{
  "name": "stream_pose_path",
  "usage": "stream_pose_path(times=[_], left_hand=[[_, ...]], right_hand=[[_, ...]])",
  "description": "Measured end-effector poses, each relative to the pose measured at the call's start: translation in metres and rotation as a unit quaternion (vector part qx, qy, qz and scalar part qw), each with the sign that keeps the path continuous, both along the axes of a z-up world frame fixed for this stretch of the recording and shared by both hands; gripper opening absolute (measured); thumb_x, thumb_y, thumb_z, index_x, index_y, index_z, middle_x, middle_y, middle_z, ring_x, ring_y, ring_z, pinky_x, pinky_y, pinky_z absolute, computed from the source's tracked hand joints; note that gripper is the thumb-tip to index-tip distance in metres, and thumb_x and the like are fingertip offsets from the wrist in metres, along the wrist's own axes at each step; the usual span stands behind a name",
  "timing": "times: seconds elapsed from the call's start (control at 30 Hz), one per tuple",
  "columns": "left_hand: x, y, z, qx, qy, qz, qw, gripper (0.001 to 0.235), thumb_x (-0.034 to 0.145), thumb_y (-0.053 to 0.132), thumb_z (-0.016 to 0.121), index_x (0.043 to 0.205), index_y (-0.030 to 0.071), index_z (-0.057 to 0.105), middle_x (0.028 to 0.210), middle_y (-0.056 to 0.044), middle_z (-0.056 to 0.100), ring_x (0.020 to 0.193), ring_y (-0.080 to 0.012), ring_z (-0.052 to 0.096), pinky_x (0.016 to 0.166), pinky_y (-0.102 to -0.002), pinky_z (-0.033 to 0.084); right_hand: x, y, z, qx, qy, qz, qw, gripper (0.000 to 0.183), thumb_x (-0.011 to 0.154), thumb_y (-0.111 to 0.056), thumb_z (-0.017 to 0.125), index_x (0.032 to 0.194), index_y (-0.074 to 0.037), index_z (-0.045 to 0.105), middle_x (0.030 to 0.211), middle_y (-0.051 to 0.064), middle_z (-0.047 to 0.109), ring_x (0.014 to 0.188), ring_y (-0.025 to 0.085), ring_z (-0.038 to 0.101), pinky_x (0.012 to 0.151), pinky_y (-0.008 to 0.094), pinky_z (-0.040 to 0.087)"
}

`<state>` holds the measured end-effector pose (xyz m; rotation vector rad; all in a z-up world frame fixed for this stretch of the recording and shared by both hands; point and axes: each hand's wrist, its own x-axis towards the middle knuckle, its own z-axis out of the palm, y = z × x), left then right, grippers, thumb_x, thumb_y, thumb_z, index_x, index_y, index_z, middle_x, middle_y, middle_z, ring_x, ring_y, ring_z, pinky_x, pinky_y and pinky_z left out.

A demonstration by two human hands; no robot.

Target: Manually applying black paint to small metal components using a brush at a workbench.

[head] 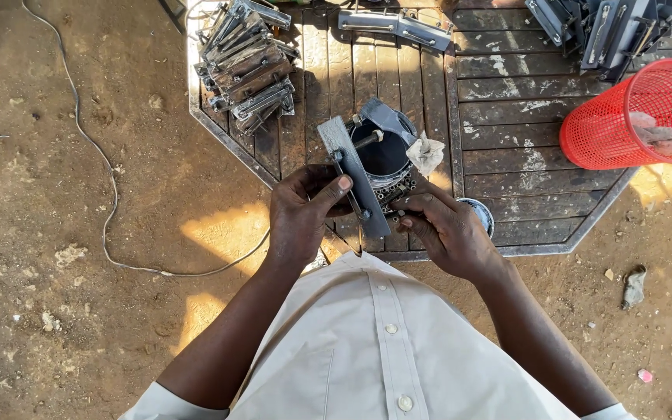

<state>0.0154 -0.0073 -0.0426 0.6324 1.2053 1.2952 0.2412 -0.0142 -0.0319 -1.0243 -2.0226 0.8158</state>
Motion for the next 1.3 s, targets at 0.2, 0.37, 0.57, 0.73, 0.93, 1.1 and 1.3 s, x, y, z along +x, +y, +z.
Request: stream_pose_path(times=[0.2, 0.37, 0.57, 0.73, 0.93, 1.1, 1.3], left_hand=[[0.002, 0.0, -0.001, 0.003, 0.005, -0.005, 1.0, 0.033, 0.082, 0.012, 0.088, 0.104, -0.006, 0.072, 0.085, -0.02, 0.073, 0.082, -0.0276, 0.075, 0.072, -0.044, 0.067], [0.001, -0.001, 0.003, 0.005, 0.012, -0.01, 1.0, 0.033, 0.081, 0.012, 0.088, 0.103, -0.006, 0.072, 0.084, -0.019, 0.072, 0.082, -0.0265, 0.075, 0.072, -0.044, 0.067], [0.0, 0.0, 0.001, 0.017, 0.013, -0.019, 1.0, 0.03, 0.082, 0.011, 0.088, 0.102, -0.005, 0.072, 0.081, -0.016, 0.071, 0.079, -0.0228, 0.074, 0.071, -0.04, 0.067], [0.0, -0.001, 0.001, 0.019, 0.02, -0.017, 0.999, 0.029, 0.081, 0.011, 0.088, 0.101, -0.004, 0.073, 0.08, -0.015, 0.071, 0.078, -0.0211, 0.074, 0.071, -0.039, 0.068], [0.001, 0.002, -0.015, 0.028, -0.013, -0.002, 1.0, 0.032, 0.083, 0.01, 0.087, 0.107, -0.004, 0.072, 0.087, -0.018, 0.074, 0.082, -0.0241, 0.075, 0.073, -0.043, 0.068], [-0.003, 0.004, -0.018, 0.032, -0.043, 0.004, 0.999, 0.03, 0.085, 0.011, 0.085, 0.108, -0.003, 0.072, 0.09, -0.018, 0.075, 0.083, -0.0266, 0.077, 0.074, -0.045, 0.069], [0.001, 0.005, -0.008, 0.029, -0.033, 0.006, 0.999, 0.032, 0.083, 0.01, 0.087, 0.108, -0.004, 0.072, 0.09, -0.018, 0.075, 0.082, -0.025, 0.076, 0.072, -0.045, 0.069]], right_hand=[[-0.003, -0.004, 0.003, -0.013, 0.038, -0.022, 0.999, 0.012, 0.099, -0.011, 0.068, 0.107, -0.003, 0.071, 0.091, 0.016, 0.069, 0.071, 0.035, 0.073, 0.069, 0.044, 0.058], [-0.001, -0.008, -0.007, -0.046, 0.069, -0.025, 0.996, 0.012, 0.097, -0.011, 0.07, 0.105, -0.003, 0.072, 0.088, 0.015, 0.069, 0.07, 0.032, 0.074, 0.069, 0.042, 0.058], [-0.011, -0.01, -0.01, -0.041, 0.037, -0.067, 0.996, 0.021, 0.102, -0.02, 0.065, 0.09, -0.004, 0.07, 0.067, 0.014, 0.065, 0.057, 0.037, 0.068, 0.059, 0.045, 0.054], [-0.024, -0.014, -0.012, -0.093, 0.063, -0.117, 0.987, 0.047, 0.111, -0.027, 0.051, 0.072, -0.007, 0.068, 0.052, 0.01, 0.06, 0.045, 0.03, 0.061, 0.051, 0.038, 0.05], [-0.011, -0.016, -0.03, -0.198, 0.086, -0.154, 0.964, 0.054, 0.113, -0.036, 0.038, 0.087, -0.001, 0.07, 0.064, 0.017, 0.068, 0.056, 0.025, 0.06, 0.057, 0.037, 0.047], [-0.009, -0.012, -0.014, -0.19, 0.205, -0.068, 0.958, 0.024, 0.099, -0.009, 0.064, 0.115, 0.008, 0.067, 0.073, 0.015, 0.067, 0.066, 0.02, 0.069, 0.059, 0.03, 0.053], [-0.018, -0.009, -0.04, -0.219, 0.231, -0.108, 0.942, 0.017, 0.1, -0.011, 0.069, 0.094, 0.004, 0.067, 0.068, 0.012, 0.063, 0.061, 0.017, 0.065, 0.059, 0.032, 0.056]])
